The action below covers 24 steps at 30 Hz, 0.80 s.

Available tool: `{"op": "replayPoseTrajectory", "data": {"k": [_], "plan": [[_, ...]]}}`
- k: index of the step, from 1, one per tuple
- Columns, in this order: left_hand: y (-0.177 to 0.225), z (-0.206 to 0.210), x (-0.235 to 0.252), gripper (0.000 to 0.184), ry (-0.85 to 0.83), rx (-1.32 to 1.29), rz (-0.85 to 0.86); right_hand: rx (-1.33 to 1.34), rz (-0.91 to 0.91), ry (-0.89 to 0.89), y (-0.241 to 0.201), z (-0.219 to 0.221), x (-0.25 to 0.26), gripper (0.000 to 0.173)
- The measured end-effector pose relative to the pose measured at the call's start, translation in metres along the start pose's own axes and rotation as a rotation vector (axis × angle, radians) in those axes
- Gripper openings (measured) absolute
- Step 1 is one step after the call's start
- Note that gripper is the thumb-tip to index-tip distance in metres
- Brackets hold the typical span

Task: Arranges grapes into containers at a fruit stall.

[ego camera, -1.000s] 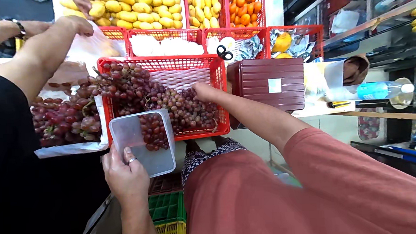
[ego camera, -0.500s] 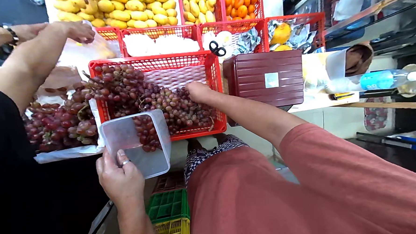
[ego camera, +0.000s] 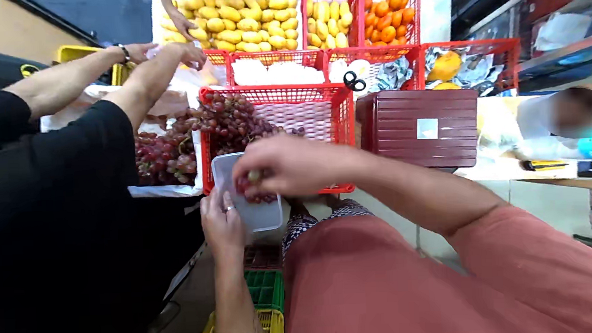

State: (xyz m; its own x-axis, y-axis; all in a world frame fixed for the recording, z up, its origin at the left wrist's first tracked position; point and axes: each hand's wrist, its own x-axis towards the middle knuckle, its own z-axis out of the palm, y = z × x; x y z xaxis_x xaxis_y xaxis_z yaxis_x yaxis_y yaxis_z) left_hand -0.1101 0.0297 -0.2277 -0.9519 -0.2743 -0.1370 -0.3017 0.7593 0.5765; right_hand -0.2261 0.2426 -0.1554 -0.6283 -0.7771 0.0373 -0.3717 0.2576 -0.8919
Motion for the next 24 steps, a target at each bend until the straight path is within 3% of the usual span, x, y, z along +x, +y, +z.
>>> {"op": "replayPoseTrajectory", "data": {"k": [4,7,8,10,13,16,19,24], "plan": [[-0.003,-0.012,-0.009,0.036,-0.019,-0.115,-0.019,-0.379,0.014,-0.305,-0.018,0.062,0.017,0.024],[-0.016,-0.020,-0.018,0.037,-0.008,-0.174,-0.035,-0.331,0.047,-0.419,-0.025,0.073,0.026,0.029],[-0.023,-0.023,-0.022,0.037,0.012,-0.188,-0.027,-0.262,0.027,-0.366,-0.027,0.069,0.033,0.026],[-0.036,-0.032,-0.030,0.036,0.044,-0.214,-0.038,-0.113,0.003,-0.088,-0.025,0.058,0.055,0.017],[-0.047,-0.050,-0.038,0.039,0.055,-0.185,-0.036,-0.135,0.210,0.352,0.034,0.038,0.107,0.019],[-0.058,-0.067,-0.045,0.039,0.079,-0.159,-0.042,-0.259,0.485,0.312,0.113,0.032,0.144,0.046],[-0.066,-0.079,-0.052,0.038,0.130,-0.137,-0.082,-0.336,0.477,0.298,0.147,0.043,0.156,0.032],[-0.076,-0.080,-0.065,0.038,0.203,-0.174,-0.139,-0.329,0.381,0.370,0.143,0.044,0.157,0.023]]}}
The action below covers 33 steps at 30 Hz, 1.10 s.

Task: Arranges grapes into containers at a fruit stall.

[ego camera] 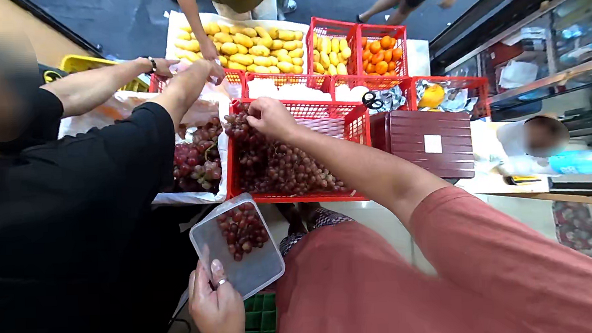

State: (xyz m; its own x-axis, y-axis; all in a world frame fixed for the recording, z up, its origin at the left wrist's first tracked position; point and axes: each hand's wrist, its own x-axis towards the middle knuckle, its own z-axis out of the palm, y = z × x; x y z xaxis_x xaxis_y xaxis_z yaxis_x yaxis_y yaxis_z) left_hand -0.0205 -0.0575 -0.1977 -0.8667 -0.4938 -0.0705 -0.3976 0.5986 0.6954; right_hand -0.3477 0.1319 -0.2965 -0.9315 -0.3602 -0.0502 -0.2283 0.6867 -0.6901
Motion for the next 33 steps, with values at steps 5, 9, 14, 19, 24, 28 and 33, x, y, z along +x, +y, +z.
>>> {"op": "replayPoseTrajectory", "data": {"k": [5,9,14,19,24,28,33], "plan": [[-0.001,0.005,-0.007,0.037,0.007,-0.025,-0.017,0.315,-0.005,-0.055,0.007,-0.019,-0.001,0.019],[0.009,0.011,-0.014,0.038,-0.007,-0.053,-0.025,0.401,-0.036,-0.033,-0.008,-0.067,-0.024,0.017],[0.022,0.025,-0.019,0.038,-0.039,-0.097,-0.030,0.402,-0.043,-0.029,-0.010,-0.142,-0.069,0.014],[0.040,0.033,-0.025,0.038,-0.015,-0.071,-0.023,0.224,0.094,-0.062,0.027,-0.172,-0.114,0.014],[0.048,0.036,-0.042,0.039,0.013,-0.082,-0.051,-0.062,0.275,-0.128,0.089,-0.162,-0.152,0.020],[0.048,0.033,-0.052,0.039,0.030,-0.090,-0.079,-0.292,0.278,-0.073,0.127,-0.139,-0.167,0.022],[0.049,0.031,-0.045,0.038,-0.008,-0.089,-0.073,-0.428,0.291,0.086,0.157,-0.109,-0.167,0.022]]}}
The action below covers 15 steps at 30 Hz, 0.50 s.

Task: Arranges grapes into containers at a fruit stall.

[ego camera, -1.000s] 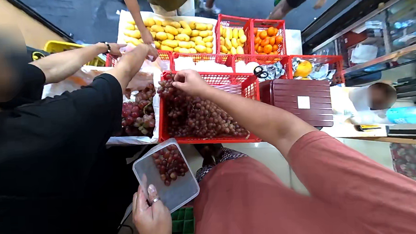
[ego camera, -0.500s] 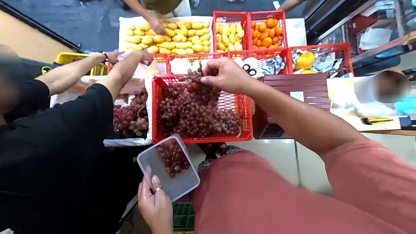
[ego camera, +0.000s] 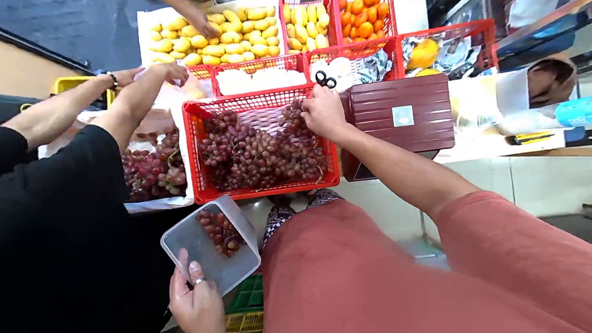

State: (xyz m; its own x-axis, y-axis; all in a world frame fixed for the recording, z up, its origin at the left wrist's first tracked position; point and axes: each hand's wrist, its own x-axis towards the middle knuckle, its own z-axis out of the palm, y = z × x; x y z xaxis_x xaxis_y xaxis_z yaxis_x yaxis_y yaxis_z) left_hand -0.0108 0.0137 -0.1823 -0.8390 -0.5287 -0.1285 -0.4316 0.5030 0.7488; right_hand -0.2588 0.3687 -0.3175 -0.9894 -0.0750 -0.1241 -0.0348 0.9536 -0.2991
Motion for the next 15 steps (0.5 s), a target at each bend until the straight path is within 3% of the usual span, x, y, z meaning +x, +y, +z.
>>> {"op": "replayPoseTrajectory", "data": {"k": [4,7,12,15], "plan": [[-0.002,0.000,0.016,0.037,-0.046,-0.007,0.035,-0.048,0.007,0.074,0.002,0.016,-0.003,0.028],[-0.001,-0.002,0.032,0.039,-0.076,0.004,0.048,-0.007,-0.013,0.057,-0.007,-0.006,-0.019,0.034],[-0.012,-0.004,0.047,0.039,-0.073,-0.028,0.057,0.130,-0.273,-0.204,-0.018,-0.024,-0.084,0.020],[-0.018,-0.005,0.054,0.039,-0.068,-0.021,0.068,0.148,-0.234,-0.328,-0.029,-0.015,-0.099,0.018]]}}
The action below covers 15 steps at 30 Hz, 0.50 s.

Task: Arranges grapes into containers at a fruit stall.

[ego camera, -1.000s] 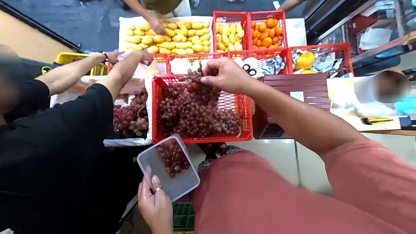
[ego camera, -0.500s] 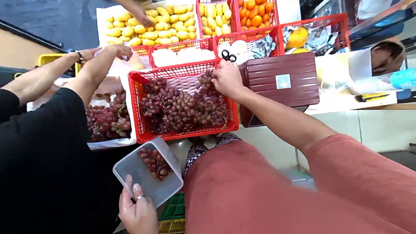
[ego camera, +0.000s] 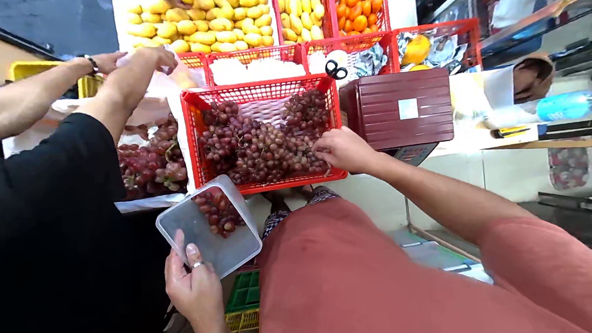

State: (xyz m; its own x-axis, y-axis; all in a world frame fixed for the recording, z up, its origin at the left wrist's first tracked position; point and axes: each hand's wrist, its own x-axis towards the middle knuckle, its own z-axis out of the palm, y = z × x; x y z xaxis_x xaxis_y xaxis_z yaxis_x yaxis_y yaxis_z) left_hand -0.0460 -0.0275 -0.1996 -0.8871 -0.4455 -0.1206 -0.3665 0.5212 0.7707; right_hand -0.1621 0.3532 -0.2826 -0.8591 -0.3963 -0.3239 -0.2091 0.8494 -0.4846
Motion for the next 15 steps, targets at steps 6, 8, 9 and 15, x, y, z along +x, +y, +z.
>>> {"op": "replayPoseTrajectory", "data": {"k": [6,8,9,15], "plan": [[-0.004,0.001,0.014,0.039,0.000,-0.079,-0.006,-0.304,-0.007,-0.282,0.005,0.025,0.007,0.025],[-0.007,0.007,0.020,0.039,-0.008,-0.092,0.009,-0.332,-0.091,-0.326,0.017,0.038,0.007,0.019],[-0.008,0.010,0.023,0.039,-0.009,-0.091,0.013,-0.328,-0.157,-0.314,0.023,0.040,0.006,0.012],[-0.014,0.023,0.034,0.037,-0.008,-0.094,0.048,-0.138,-0.415,-0.052,0.037,0.024,-0.005,0.012]]}}
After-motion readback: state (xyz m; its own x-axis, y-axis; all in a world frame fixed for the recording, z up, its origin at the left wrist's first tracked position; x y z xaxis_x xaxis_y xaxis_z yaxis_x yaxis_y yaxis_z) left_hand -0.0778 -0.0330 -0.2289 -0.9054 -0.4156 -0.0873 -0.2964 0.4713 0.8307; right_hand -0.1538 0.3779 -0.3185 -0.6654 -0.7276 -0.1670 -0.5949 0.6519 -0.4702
